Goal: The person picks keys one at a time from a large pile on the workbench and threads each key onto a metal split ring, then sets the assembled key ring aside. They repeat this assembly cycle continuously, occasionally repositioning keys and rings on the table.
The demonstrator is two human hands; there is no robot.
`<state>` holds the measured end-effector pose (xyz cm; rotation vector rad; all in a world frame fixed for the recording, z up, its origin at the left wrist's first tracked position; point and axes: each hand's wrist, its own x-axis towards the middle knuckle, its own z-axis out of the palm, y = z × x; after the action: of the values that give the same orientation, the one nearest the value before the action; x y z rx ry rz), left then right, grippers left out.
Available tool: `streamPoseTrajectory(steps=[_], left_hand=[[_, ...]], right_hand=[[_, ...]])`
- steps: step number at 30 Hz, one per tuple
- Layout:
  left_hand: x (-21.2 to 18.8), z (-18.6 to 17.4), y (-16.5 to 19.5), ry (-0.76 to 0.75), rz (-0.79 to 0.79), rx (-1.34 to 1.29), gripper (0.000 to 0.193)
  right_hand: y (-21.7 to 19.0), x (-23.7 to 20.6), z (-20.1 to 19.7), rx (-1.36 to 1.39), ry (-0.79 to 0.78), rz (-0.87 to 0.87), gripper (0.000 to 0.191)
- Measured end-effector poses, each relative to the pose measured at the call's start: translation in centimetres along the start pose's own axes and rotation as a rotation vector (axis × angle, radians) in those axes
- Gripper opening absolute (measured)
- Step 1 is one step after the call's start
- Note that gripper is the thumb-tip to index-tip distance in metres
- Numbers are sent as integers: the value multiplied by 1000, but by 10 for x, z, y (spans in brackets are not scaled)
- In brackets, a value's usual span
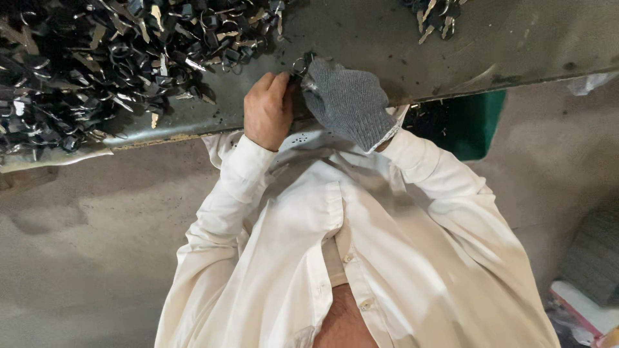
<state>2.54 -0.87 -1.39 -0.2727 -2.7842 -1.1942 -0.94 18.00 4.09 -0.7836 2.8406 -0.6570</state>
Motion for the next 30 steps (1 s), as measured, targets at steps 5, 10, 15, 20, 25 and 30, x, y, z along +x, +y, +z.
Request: streamPoseTrajectory(steps=[5, 10, 15, 20, 25, 30], left_hand=[[-4, 6, 3, -3, -5, 2, 28], [-3, 7, 2, 28, 6, -33, 26], [0, 5, 2, -7, 4, 13, 24], [7, -3, 1, 81, 4, -157, 32], [6, -2, -1, 84, -15, -192, 39], [2, 4, -2, 80, 31, -102, 36]], right_hand=[[-9, 6, 2, -197, -63, 57, 32], [-6, 11, 2, -224, -109, 57, 32], [-4, 17, 8, -242, -118, 55, 33], [7, 11, 0, -70, -78, -9, 33], [3, -2, -4, -181, -23, -156, 35], [2, 1, -2, -54, -175, -38, 33]])
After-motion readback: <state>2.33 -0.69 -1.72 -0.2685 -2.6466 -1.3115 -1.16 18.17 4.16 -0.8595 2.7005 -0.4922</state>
